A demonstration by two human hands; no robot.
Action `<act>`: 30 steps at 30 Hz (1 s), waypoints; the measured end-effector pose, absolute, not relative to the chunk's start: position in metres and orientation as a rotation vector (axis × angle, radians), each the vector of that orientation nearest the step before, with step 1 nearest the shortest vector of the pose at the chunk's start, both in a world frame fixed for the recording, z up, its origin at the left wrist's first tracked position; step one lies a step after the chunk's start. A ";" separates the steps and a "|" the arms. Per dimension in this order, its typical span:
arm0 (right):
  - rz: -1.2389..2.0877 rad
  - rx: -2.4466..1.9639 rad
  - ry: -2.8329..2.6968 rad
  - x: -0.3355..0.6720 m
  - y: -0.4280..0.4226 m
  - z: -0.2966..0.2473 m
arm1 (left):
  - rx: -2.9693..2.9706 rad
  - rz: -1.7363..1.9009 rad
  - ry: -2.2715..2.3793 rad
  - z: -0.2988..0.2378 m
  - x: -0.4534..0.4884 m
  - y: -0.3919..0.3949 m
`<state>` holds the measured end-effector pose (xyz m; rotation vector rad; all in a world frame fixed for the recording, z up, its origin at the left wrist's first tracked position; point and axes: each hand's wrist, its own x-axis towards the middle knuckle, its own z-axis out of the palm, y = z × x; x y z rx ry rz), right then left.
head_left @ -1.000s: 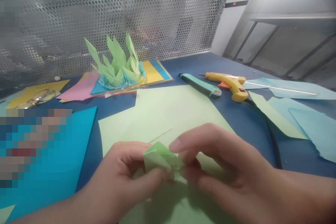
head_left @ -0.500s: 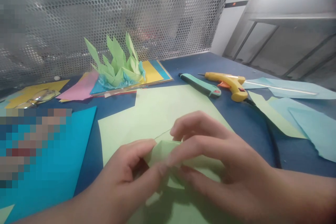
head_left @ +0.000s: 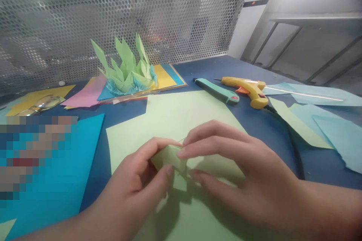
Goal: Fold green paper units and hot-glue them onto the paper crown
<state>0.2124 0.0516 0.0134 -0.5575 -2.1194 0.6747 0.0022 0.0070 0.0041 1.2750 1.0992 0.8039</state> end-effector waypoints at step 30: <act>0.908 -0.591 -2.143 0.217 0.059 0.010 | 1.465 0.822 1.105 0.008 0.008 0.005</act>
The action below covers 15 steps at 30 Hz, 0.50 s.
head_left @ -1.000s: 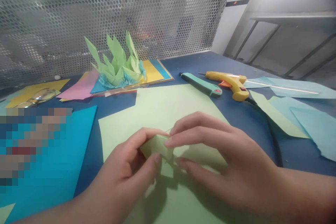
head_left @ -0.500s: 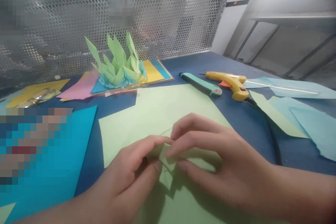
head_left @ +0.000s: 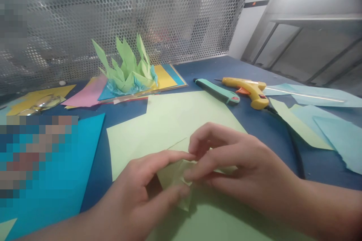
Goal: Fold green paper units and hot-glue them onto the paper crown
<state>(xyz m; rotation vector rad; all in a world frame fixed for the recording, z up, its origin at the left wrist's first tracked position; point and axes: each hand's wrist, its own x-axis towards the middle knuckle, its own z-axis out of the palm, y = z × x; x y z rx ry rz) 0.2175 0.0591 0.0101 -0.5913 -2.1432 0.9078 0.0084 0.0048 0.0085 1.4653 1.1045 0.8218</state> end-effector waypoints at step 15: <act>1.135 -0.771 -1.929 0.212 0.052 0.013 | 1.487 0.763 1.124 0.010 0.004 0.002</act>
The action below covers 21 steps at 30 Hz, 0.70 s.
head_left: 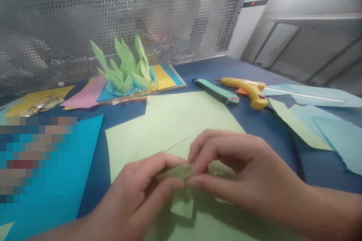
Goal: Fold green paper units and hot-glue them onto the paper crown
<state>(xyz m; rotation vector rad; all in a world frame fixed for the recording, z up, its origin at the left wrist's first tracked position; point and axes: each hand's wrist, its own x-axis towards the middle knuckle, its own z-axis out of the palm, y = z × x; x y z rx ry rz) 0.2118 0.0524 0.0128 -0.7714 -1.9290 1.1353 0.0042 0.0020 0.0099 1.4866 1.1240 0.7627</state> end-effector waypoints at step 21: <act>1.162 -0.779 -1.939 0.212 0.047 0.017 | 1.240 1.027 1.208 0.013 0.015 -0.001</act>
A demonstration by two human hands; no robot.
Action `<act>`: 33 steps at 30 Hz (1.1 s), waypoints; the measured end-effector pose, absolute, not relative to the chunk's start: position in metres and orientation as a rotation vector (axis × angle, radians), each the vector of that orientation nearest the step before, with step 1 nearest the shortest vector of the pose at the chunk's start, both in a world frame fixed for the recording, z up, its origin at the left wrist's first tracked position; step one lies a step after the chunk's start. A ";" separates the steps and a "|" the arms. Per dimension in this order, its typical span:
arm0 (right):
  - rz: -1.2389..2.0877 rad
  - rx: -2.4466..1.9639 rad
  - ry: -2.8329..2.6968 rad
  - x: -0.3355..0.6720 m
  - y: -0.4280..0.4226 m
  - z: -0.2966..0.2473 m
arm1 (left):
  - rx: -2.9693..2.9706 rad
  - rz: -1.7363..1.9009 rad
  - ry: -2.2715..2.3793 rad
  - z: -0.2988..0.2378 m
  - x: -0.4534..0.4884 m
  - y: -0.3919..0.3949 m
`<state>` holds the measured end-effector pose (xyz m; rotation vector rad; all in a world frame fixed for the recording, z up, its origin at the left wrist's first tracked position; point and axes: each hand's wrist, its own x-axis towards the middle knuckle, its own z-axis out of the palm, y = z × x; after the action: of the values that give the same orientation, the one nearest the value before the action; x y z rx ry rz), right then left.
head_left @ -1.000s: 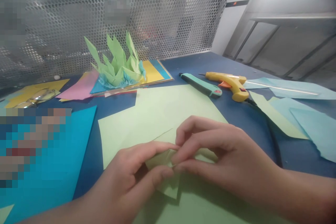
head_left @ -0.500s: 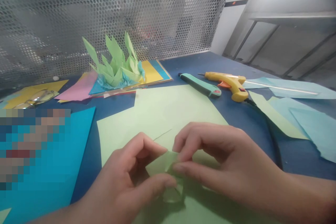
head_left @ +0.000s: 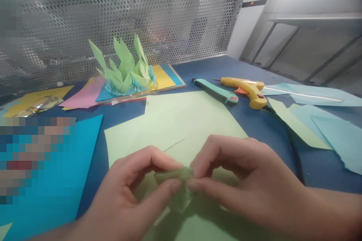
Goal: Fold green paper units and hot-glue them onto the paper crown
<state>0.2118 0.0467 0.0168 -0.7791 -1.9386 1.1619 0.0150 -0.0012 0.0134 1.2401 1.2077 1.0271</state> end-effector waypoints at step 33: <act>1.391 -0.812 -1.938 0.206 0.045 0.012 | 1.094 0.940 1.271 0.016 0.015 -0.001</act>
<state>0.2064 0.0445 0.0115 -0.8117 -1.9378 1.3915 0.0150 -0.0011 0.0157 1.0940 1.2707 0.9398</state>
